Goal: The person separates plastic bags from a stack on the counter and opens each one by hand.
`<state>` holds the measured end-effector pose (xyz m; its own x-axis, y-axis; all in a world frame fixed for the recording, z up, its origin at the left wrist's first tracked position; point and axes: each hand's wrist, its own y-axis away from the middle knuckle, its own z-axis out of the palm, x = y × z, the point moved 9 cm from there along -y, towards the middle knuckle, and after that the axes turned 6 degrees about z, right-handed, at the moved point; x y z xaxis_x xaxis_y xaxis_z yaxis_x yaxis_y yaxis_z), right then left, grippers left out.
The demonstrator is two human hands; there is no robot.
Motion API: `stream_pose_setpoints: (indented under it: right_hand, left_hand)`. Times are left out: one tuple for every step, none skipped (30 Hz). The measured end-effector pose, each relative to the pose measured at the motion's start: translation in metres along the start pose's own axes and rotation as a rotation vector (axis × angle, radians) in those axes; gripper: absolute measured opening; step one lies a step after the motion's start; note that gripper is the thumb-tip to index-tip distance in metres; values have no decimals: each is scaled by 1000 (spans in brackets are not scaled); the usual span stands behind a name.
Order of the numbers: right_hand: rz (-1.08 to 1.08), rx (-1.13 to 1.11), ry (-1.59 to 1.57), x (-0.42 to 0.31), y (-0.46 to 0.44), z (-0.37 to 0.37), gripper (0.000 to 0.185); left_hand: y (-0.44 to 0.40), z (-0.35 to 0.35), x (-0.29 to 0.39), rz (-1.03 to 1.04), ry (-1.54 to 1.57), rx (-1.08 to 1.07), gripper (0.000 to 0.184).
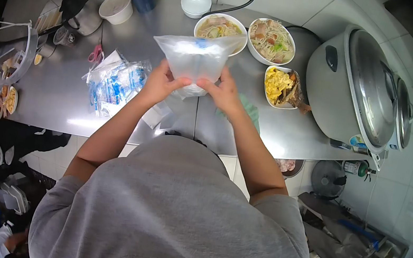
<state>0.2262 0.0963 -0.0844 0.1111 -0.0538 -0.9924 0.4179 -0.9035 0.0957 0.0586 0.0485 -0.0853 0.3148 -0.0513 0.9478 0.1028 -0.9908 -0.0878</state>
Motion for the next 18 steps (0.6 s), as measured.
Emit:
stream_pose_setpoints:
  right_hand:
    - [25, 17, 77, -2, 2, -6, 60]
    - [146, -35, 226, 5, 6, -13, 61]
    - [268, -84, 373, 12, 15, -24, 61]
    - [397, -137, 522, 21, 26, -30, 62]
    - [382, -283, 625, 8, 37, -16, 58]
    - [369, -428, 723, -15, 52, -4, 54]
    - [350, -569, 817, -30, 66, 6, 50]
    - [93, -431, 676, -67, 62, 21, 48]
    - [-158, -285, 532, -102, 63, 42, 46]
    - [-225, -233, 476, -113, 64, 44, 42]
    - [-294, -182, 424, -124, 66, 46, 39]
    - [-180, -233, 462, -115, 61, 47, 35]
    - [-67, -287, 499, -105, 58, 49, 30]
    - [-52, -290, 411, -105, 58, 46, 25]
    - [-35, -298, 324, -103, 57, 41, 20]
    - [-14, -306, 236, -101, 58, 38, 16]
    - [-62, -284, 250, -107, 60, 38, 13]
    - [-111, -259, 265, -116, 64, 38, 12]
  left_hand:
    - [5, -9, -3, -45, -35, 44, 52]
    - [10, -24, -5, -35, 121, 178, 44]
    - [19, -38, -10, -24, 276, 307, 36]
    - [31, -49, -17, -19, 435, 437, 28]
    - [37, -46, -7, -3, 475, 393, 22]
    - [43, -44, 12, 9, 515, 345, 17]
    - [47, -41, 30, 25, 554, 293, 12]
    - [49, -34, 43, 29, 581, 241, 12]
    - [51, -28, 56, 67, 590, 207, 14]
    - [51, -23, 70, 110, 599, 172, 16]
    - [51, -21, 83, 157, 608, 139, 18]
    - [53, -20, 94, 155, 596, 113, 18]
    - [55, -22, 105, 154, 582, 91, 20]
    - [56, -22, 111, 152, 568, 73, 22]
    - [56, -24, 110, 141, 577, 53, 26]
    - [56, -26, 108, 126, 587, 33, 29]
    - [58, -27, 107, 108, 598, 10, 33]
    - [59, -28, 108, 108, 600, 9, 35]
